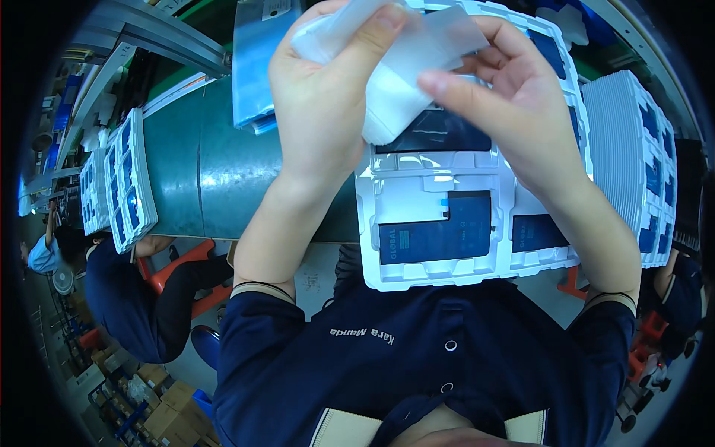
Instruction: The person wipes the surface of small blue electronic components using a white cloth. They handle the components one by one from a white plastic tray, wiping each item and placing it back into its slot.
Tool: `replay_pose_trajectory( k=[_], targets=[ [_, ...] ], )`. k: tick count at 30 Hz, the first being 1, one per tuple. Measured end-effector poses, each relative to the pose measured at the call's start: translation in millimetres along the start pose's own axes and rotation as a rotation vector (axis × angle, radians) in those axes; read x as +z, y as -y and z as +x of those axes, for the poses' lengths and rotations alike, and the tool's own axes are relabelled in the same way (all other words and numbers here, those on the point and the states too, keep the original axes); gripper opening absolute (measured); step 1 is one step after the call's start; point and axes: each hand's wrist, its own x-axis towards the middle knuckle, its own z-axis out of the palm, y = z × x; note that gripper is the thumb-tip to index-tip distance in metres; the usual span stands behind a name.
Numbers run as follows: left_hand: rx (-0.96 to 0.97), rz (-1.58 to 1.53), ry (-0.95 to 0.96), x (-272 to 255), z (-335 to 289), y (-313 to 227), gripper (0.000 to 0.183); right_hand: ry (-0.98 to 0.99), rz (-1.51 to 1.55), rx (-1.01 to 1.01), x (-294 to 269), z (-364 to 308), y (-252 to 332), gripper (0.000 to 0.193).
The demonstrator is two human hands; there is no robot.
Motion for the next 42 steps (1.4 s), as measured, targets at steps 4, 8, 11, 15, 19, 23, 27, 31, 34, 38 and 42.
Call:
replay_pose_trajectory(
  k=[4, 8, 11, 15, 19, 23, 27, 31, 34, 38, 42],
  targets=[
    [0.09, -0.148, 0.123, -2.7, 20.5, -1.9, 0.022, -0.072, 0.226, 0.098, -8.7, 30.3, 6.9, 0.02],
    [0.022, -0.367, 0.231, 9.5, 38.6, -26.9, 0.025, -0.089, 0.141, 0.02, -33.5, 51.8, -1.2, 0.023],
    [-0.006, -0.358, 0.179, 10.5, 53.5, -38.2, 0.032, -0.184, 0.194, -0.062, -39.2, 55.7, -1.0, 0.02],
    [0.105, 0.164, 0.524, -30.1, 90.7, -36.5, 0.04, -0.232, 0.074, -0.052, -82.5, 61.1, -31.9, 0.021],
    [0.222, 1.301, 0.652, -59.7, 77.6, -12.6, 0.033, -0.22, -0.046, 0.0, -79.4, 63.9, -41.6, 0.023],
    [0.087, 1.39, 0.518, -30.7, 70.0, -15.4, 0.039, -0.231, -0.095, 0.049, -82.2, 67.7, -50.2, 0.023],
    [0.182, 1.481, 0.478, -30.4, 73.7, -8.3, 0.039, -0.229, -0.062, 0.01, -81.3, 72.8, -54.6, 0.021],
    [0.087, 1.372, 0.522, -33.8, 83.6, -8.3, 0.04, -0.203, 0.015, -0.007, -88.8, 91.1, -51.0, 0.02],
    [0.045, 1.292, 0.617, -37.2, 86.8, -12.0, 0.038, -0.227, -0.022, 0.021, -85.8, 91.4, -54.7, 0.016],
    [0.218, 1.255, 0.633, -47.4, 87.8, -11.2, 0.03, -0.18, -0.038, 0.087, -79.3, 84.9, -59.4, 0.016],
    [0.241, 0.921, 1.091, -70.4, 99.0, -39.2, 0.019, -0.145, -0.202, 0.068, -57.8, 72.8, -46.3, 0.02]
  ],
)
